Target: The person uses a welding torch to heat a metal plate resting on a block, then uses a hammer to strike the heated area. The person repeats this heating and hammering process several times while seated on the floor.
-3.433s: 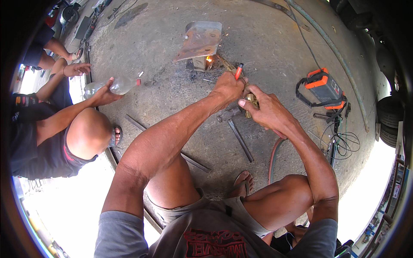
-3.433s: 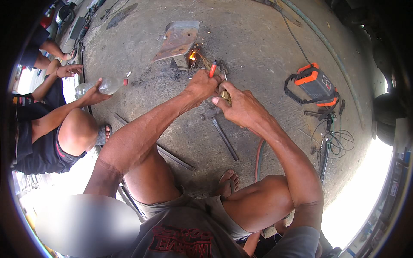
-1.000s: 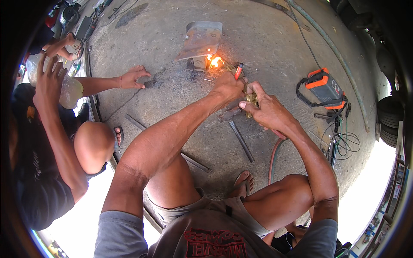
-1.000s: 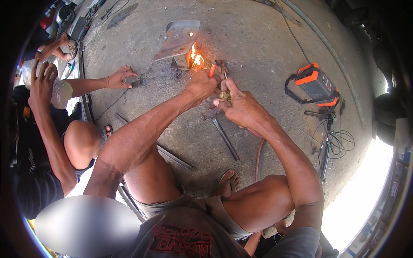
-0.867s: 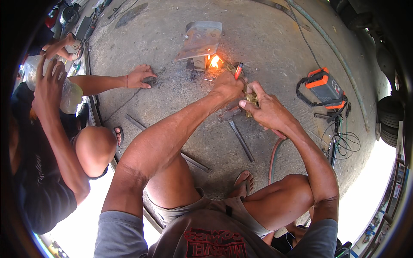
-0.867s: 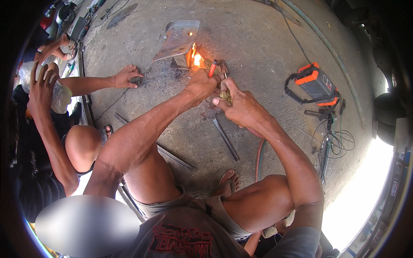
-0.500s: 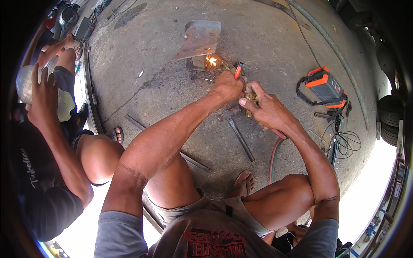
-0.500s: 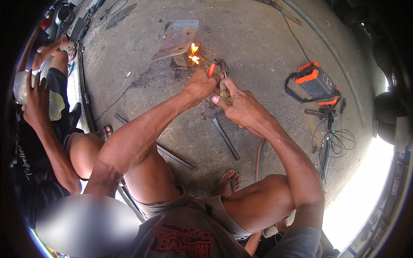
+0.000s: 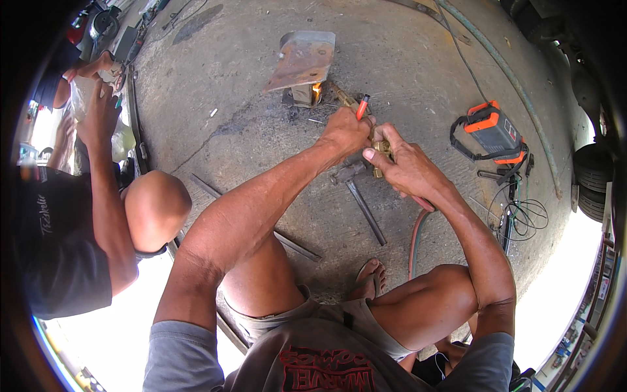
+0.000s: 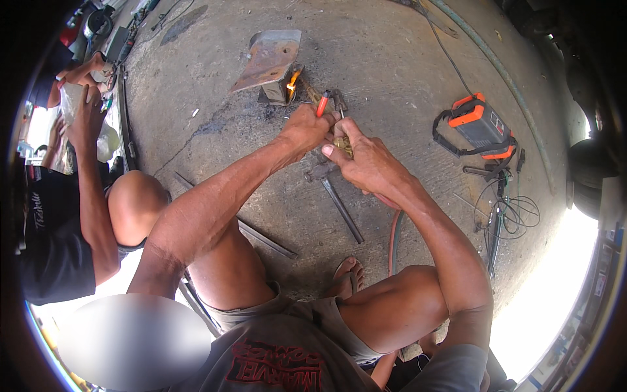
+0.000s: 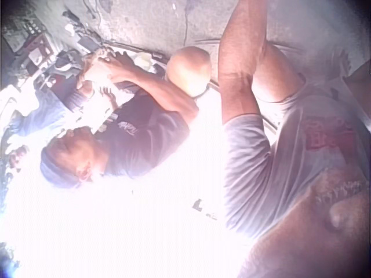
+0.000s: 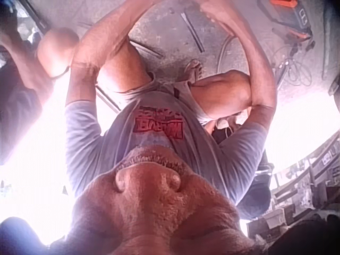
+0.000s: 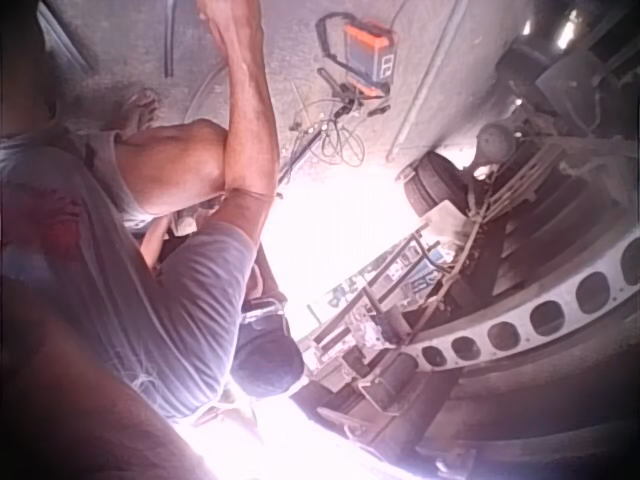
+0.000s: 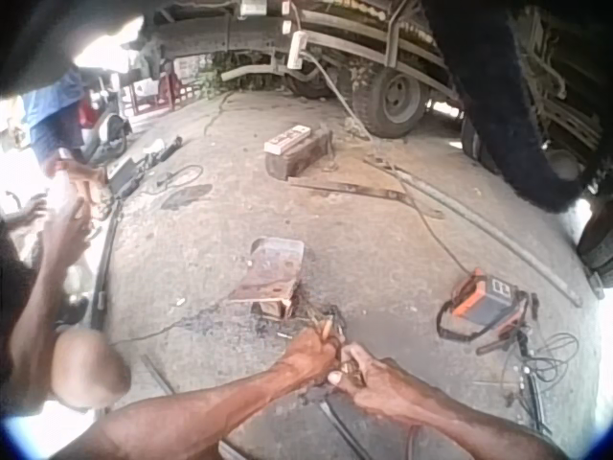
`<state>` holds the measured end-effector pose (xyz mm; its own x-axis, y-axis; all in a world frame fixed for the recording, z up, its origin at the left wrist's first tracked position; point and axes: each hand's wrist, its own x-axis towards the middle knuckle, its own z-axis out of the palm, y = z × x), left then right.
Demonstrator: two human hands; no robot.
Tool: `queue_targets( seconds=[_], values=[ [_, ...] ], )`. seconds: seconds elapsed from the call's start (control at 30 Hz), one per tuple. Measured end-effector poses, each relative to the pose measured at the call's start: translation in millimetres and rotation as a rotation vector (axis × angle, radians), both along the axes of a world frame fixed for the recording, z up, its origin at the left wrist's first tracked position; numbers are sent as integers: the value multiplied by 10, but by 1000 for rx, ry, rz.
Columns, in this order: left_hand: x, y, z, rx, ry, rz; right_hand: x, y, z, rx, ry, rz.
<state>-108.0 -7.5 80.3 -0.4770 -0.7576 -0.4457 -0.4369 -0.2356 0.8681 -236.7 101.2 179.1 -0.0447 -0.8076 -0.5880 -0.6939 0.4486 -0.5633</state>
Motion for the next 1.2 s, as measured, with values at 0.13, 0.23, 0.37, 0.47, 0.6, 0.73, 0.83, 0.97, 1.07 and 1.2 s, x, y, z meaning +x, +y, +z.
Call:
queue_targets(
  seconds=[0.13,0.23,0.37,0.47,0.6,0.73,0.83,0.97,1.07,1.2],
  values=[
    [0,-3,-1,5,1,6,-10,2,-28,-15,-3,3],
    [14,-10,-21,-22,-16,-2,5,-1,-28,-17,-1,2],
    [-3,-1,9,-18,-20,-6,-50,29,-167,-106,35,29],
    [2,6,42,-8,-31,-5,-58,31,-199,-104,37,27],
    [-3,-7,5,-21,-43,-15,-57,27,-181,-89,44,27],
    [16,-24,-63,-20,-35,-8,14,-18,-42,-11,66,29],
    [-12,-9,-28,0,-18,-5,-46,13,-126,-57,59,34],
    [6,9,44,-11,-36,-13,-22,15,-71,-35,15,4],
    [12,13,47,-7,-25,-6,-15,-3,-56,-2,23,14],
    [4,8,52,-19,-37,-10,-26,-3,-71,-1,25,16]
  ],
)
